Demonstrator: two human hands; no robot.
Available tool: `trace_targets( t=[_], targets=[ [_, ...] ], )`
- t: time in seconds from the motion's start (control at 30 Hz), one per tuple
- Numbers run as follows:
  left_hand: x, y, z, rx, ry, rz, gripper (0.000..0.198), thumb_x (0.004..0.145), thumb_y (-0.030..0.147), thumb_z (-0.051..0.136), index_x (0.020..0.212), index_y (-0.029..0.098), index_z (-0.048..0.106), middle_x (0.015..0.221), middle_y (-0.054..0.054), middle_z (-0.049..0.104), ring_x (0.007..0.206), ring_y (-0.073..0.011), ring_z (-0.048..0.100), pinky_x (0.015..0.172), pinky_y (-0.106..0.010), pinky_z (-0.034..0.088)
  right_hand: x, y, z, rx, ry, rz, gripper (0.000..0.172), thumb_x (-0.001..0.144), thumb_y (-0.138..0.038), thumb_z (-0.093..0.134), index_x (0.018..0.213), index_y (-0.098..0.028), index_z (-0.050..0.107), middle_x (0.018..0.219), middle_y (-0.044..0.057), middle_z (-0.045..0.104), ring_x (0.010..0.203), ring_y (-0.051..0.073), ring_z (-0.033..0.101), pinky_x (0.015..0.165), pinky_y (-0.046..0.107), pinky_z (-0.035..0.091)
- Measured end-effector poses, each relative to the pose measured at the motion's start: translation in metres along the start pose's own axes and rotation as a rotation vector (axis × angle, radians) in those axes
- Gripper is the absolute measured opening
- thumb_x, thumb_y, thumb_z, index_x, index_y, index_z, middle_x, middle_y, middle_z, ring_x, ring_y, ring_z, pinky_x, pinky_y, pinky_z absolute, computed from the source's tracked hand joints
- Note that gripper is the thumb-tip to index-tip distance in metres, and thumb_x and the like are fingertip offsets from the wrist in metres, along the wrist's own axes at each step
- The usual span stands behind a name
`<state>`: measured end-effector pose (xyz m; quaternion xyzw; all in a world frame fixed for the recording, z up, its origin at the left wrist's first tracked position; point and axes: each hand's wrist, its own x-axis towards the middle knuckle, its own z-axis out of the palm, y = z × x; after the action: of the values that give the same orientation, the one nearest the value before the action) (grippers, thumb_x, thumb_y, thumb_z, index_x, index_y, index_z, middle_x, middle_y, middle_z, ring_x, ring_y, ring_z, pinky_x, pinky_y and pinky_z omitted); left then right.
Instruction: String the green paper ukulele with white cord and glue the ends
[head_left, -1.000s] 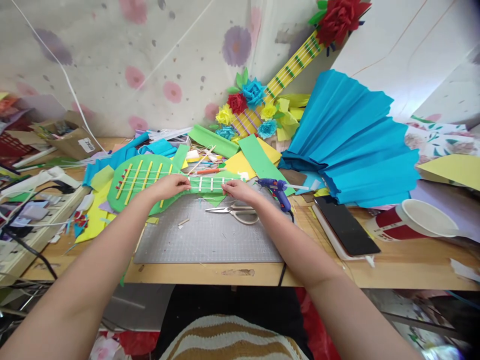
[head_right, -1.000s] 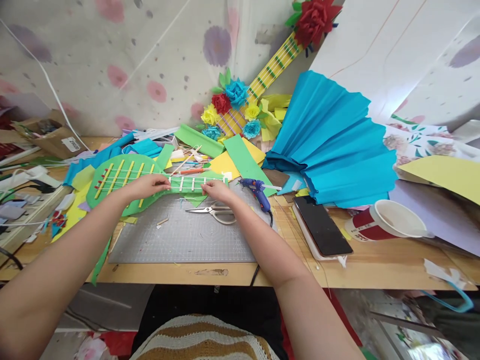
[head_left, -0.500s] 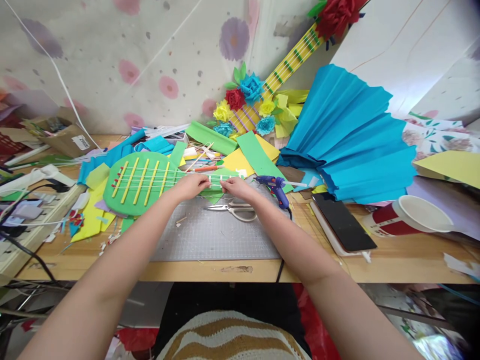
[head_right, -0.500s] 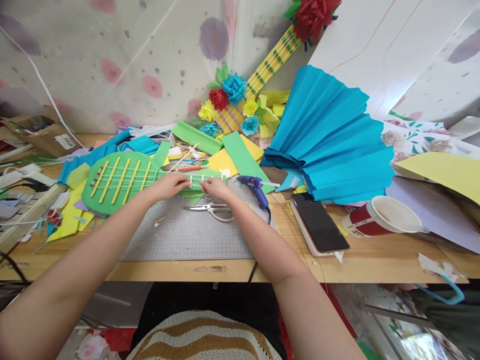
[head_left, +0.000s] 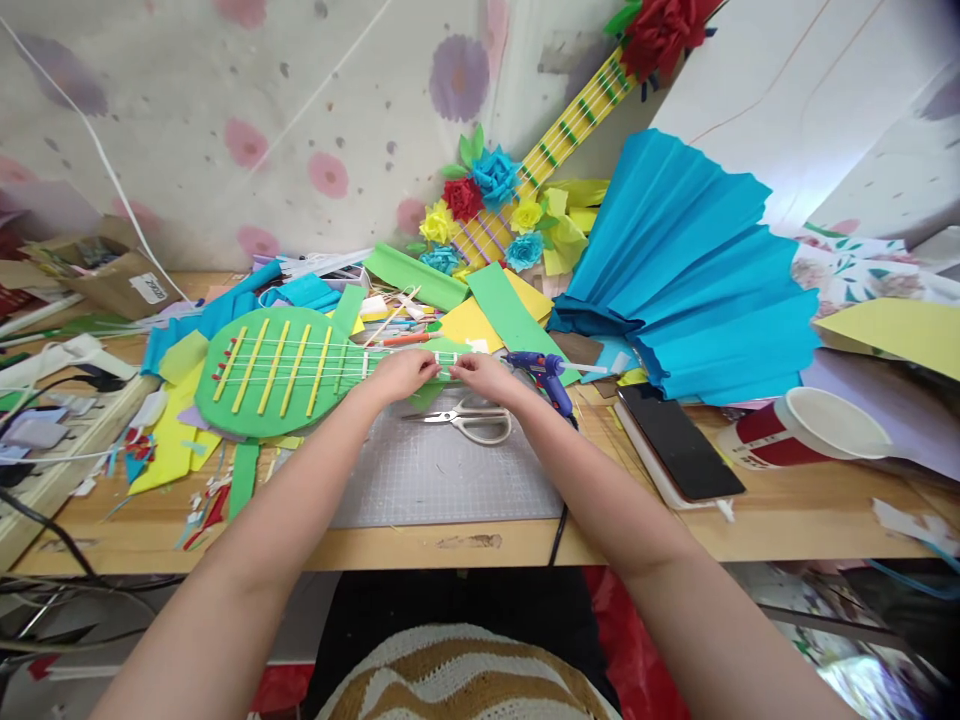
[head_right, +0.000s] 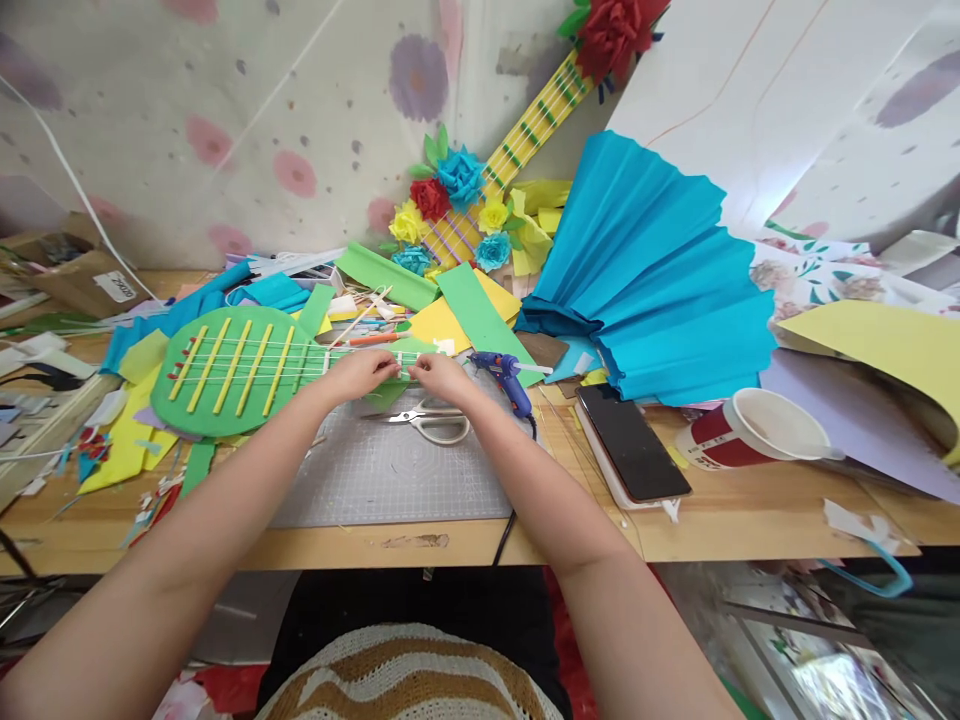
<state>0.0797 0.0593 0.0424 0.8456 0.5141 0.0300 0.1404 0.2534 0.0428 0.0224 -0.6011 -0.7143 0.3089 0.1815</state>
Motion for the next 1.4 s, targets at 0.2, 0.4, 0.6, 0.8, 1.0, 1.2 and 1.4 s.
trace_targets(
  t=[0.2, 0.4, 0.6, 0.8, 1.0, 1.2, 1.4],
  targets=[
    [0.001, 0.0, 0.005, 0.031, 0.046, -0.031, 0.033, 0.089, 0.041, 0.038, 0.085, 0.02, 0.063, 0.092, -0.007, 0.069, 0.083, -0.0213, 0.06, 0.061, -0.029, 0.035, -0.028, 0.014, -0.02, -0.162, 0.059, 0.085, 0.024, 0.089, -0.031, 0.044, 0.084, -0.019, 0.064, 0.086, 0.006, 0.068, 0.074, 0.017, 0.056, 0.058, 0.025, 0.03],
    [0.001, 0.013, 0.004, 0.084, 0.079, -0.059, 0.035, 0.09, 0.043, 0.038, 0.088, 0.019, 0.064, 0.094, -0.009, 0.069, 0.085, -0.023, 0.061, 0.064, -0.03, 0.036, -0.036, 0.018, -0.02, -0.216, 0.066, 0.117, 0.027, 0.092, -0.032, 0.04, 0.091, -0.019, 0.063, 0.096, 0.008, 0.07, 0.084, 0.02, 0.06, 0.06, 0.026, 0.03],
    [0.002, 0.022, 0.009, 0.071, 0.066, 0.028, 0.04, 0.089, 0.046, 0.036, 0.081, 0.02, 0.066, 0.085, -0.008, 0.069, 0.081, -0.0229, 0.06, 0.063, -0.031, 0.036, -0.031, 0.017, -0.012, -0.207, 0.095, 0.125, 0.029, 0.093, -0.035, 0.039, 0.089, -0.019, 0.063, 0.095, 0.009, 0.069, 0.082, 0.019, 0.06, 0.059, 0.025, 0.029],
    [0.006, 0.024, 0.004, -0.106, -0.016, 0.069, 0.026, 0.079, 0.04, 0.049, 0.081, 0.021, 0.067, 0.084, -0.002, 0.07, 0.075, -0.018, 0.06, 0.061, -0.028, 0.039, -0.032, 0.023, -0.01, -0.173, 0.096, 0.141, 0.036, 0.093, -0.043, 0.037, 0.077, -0.019, 0.059, 0.084, 0.006, 0.068, 0.072, 0.016, 0.056, 0.056, 0.024, 0.026],
    [-0.001, 0.009, 0.001, -0.089, -0.07, 0.11, 0.03, 0.072, 0.025, 0.053, 0.099, 0.022, 0.066, 0.09, -0.002, 0.071, 0.081, -0.0173, 0.063, 0.069, -0.026, 0.046, -0.033, 0.028, -0.006, -0.094, 0.131, 0.135, 0.037, 0.089, -0.047, 0.041, 0.069, -0.019, 0.057, 0.07, 0.002, 0.061, 0.063, 0.013, 0.048, 0.055, 0.023, 0.025],
    [-0.021, -0.044, -0.022, -0.214, -0.1, 0.089, 0.038, 0.067, 0.033, 0.06, 0.102, 0.02, 0.064, 0.096, -0.005, 0.069, 0.085, -0.0196, 0.062, 0.077, -0.031, 0.05, -0.033, 0.034, -0.002, 0.028, 0.187, 0.044, 0.04, 0.079, -0.055, 0.052, 0.063, -0.019, 0.055, 0.057, -0.003, 0.048, 0.056, 0.011, 0.04, 0.053, 0.024, 0.023],
    [-0.04, -0.073, -0.034, -0.207, -0.029, -0.021, 0.024, 0.076, 0.029, 0.047, 0.092, 0.021, 0.063, 0.092, -0.005, 0.068, 0.085, -0.0204, 0.062, 0.077, -0.032, 0.05, -0.031, 0.033, -0.001, 0.043, 0.207, 0.037, 0.043, 0.083, -0.052, 0.047, 0.056, -0.019, 0.048, 0.053, -0.003, 0.044, 0.053, 0.01, 0.038, 0.053, 0.024, 0.022]
  ],
)
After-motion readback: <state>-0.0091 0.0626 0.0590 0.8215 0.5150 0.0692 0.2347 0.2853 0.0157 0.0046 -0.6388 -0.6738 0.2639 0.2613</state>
